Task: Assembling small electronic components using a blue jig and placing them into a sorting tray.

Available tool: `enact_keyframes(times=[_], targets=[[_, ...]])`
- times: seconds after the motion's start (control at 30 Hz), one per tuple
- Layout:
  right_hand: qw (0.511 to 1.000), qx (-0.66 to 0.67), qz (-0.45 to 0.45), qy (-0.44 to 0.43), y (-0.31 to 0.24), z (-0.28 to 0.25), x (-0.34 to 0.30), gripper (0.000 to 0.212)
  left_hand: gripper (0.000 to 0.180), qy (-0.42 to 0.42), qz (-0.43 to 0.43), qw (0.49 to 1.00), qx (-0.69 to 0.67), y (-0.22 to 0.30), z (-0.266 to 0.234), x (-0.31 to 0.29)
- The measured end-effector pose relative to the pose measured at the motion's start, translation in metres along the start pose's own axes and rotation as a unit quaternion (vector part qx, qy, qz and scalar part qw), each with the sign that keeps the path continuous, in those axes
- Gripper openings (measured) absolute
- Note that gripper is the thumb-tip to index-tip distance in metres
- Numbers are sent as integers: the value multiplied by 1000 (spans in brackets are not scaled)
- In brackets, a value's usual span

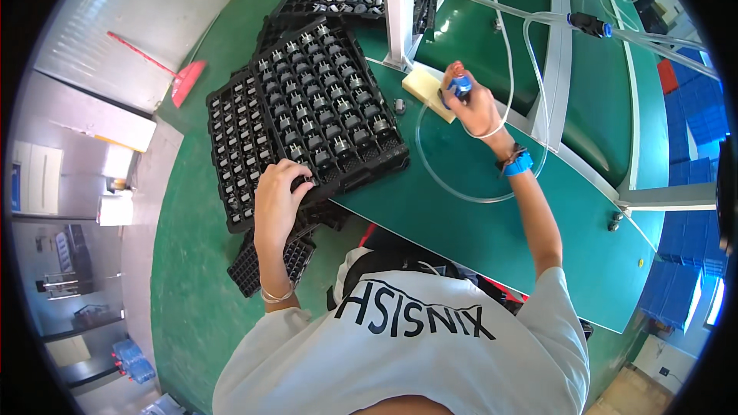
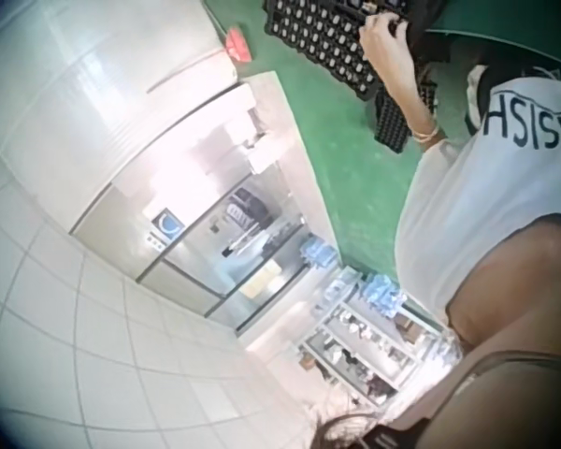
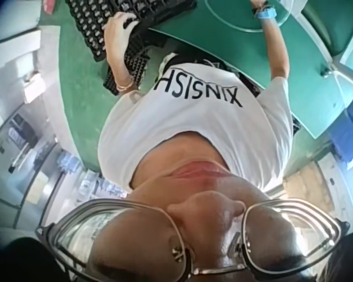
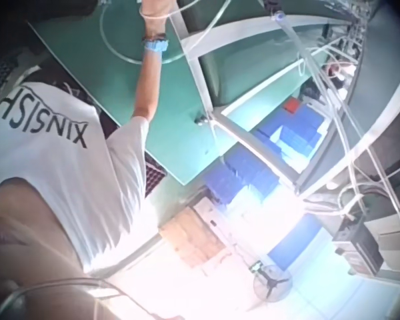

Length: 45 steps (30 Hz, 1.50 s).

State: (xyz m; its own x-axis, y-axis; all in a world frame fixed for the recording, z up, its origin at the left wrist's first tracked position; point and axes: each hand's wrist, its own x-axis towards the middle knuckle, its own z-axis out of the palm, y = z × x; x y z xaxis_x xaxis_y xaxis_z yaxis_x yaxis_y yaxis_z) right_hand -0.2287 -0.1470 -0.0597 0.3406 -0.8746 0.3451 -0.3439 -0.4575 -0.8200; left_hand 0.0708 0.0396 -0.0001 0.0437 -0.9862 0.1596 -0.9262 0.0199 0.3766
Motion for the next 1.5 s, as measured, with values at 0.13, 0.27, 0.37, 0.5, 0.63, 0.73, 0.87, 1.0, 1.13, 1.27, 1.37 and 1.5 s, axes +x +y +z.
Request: enact_keyframes(times=[0.13, 0.27, 0.37, 0.5, 0.63, 0.73, 0.87, 1.0, 1.13, 1.27, 1.37, 1.5], targets=[[997, -61, -44, 16, 3, 9, 5, 32, 14, -46, -25, 998, -25, -6, 2, 2], [997, -67, -21, 15, 3, 11, 8, 36, 14, -61, -3, 998, -25, -4, 0, 1], [999, -24, -14, 15, 0, 10, 7, 45, 13, -46, 9, 998, -49, -8, 4, 3], [996, -46, -65, 28, 6, 11, 6, 55, 14, -39, 30, 997, -65, -10, 8, 0], [997, -57, -52, 25, 6, 12, 4, 58, 17, -56, -60, 989, -126, -3, 7, -6], [997, -65, -44, 28, 9, 15, 3, 62, 19, -53, -82, 988, -122, -3, 10, -5], [993, -94, -33, 58, 10, 22, 6, 56, 21, -50, -8, 997, -59, -2, 7, -5], [995, -8, -15, 101, 45, 18, 29, 38, 17, -63, 56, 996, -1, -2, 7, 0], [981, -38, 30, 187, 89, -21, 71, 33, 11, -80, 31, 985, -152, -13, 0, 5], [936, -241, 61, 249, 114, -56, 100, 37, 9, -66, -37, 950, -302, -17, -9, 7], [922, -235, -50, 304, 147, -53, 107, 31, 10, -49, -60, 913, -400, -39, -1, 9], [918, -279, -9, 282, 156, -53, 103, 31, 14, -9, -108, 805, -583, -34, 4, 12]])
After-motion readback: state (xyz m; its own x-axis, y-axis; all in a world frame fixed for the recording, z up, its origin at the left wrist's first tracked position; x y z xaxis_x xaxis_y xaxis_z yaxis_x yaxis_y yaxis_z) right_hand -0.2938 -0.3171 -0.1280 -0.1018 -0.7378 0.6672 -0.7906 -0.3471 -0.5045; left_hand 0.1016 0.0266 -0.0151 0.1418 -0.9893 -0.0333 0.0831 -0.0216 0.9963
